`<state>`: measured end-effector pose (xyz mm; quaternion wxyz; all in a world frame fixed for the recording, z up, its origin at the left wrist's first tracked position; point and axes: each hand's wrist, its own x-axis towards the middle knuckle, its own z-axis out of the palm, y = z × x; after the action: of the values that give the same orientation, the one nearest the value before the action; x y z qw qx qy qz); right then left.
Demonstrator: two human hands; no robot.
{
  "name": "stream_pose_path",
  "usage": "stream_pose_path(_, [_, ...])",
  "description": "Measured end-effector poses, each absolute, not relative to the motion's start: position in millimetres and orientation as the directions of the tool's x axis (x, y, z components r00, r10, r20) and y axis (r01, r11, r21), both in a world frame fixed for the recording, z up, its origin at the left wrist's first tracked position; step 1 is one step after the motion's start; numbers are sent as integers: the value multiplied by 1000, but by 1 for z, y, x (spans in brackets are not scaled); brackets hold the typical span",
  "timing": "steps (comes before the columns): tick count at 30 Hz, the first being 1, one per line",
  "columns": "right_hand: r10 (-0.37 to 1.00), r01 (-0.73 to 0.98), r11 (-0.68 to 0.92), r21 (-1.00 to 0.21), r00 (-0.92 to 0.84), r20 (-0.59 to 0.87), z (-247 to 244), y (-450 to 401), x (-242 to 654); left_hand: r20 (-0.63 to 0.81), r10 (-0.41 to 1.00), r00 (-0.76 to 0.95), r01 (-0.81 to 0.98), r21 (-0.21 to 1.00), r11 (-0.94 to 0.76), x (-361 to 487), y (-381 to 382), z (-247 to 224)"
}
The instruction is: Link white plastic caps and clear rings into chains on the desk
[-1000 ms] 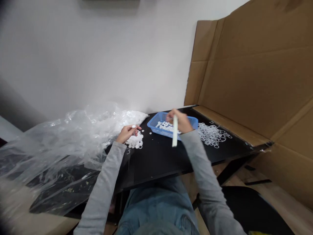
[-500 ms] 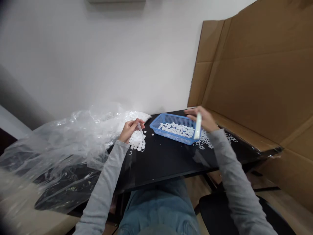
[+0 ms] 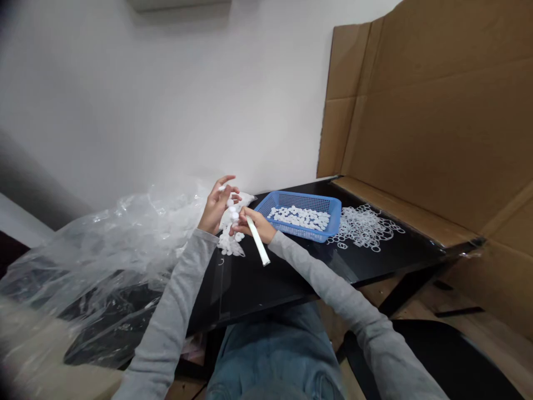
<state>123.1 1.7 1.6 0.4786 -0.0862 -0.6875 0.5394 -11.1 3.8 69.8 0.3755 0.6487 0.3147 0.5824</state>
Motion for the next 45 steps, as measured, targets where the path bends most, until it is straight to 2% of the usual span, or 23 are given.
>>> stream_pose_path(1, [650,-405,406,-819,-502,571,1,2,126,517,854,55,29,855,-518,-13,10,60])
stream_pose_path(3, [690,-421,416,-806,-431,581,-1,3,130,395,918,-13,121,912,-391,-19,20,37])
stream_pose_path(5, [740,-451,415,-790,-338,581,-3,5,133,250,968,29,148,956,-252,-28,24,13])
stream_pose_path(7, [787,-501,388,-774,-257,561,-4,8,135,190,968,162,174,960,-218,-35,22,-7])
stream_pose_path(9, [829,-562,332,-757,-208,519,-6,9,135,182,942,283,211,946,-246,-40,16,-20])
stream_pose_path(12, [872,-622,262,-738,-174,457,-10,11,136,215,910,354,277,905,-322,-38,7,-26])
stream_pose_path(15, [895,-631,269,-727,-116,432,-13,16,137,298,897,326,310,863,-399,-32,1,-23])
stream_pose_path(19, [903,-626,295,-721,-63,424,-13,25,145,353,906,233,332,847,-416,-29,-5,-16])
stream_pose_path(25, [858,-622,460,-634,126,498,-5,37,170,426,893,143,344,825,-448,-38,-12,-12])
stream_pose_path(30, [815,-596,543,-591,204,543,3,41,188,489,871,47,441,772,-458,-40,-16,-10])
stream_pose_path(34, [745,-546,659,-517,378,550,7,48,209,393,919,11,496,796,-347,-44,-14,-11])
stream_pose_path(40, [659,-435,751,-497,533,530,2,60,231,387,919,-70,759,618,-203,-37,-13,-13])
stream_pose_path(45, [578,-315,778,-543,697,424,-1,62,247,269,962,-54,854,512,-95,-22,-12,-12])
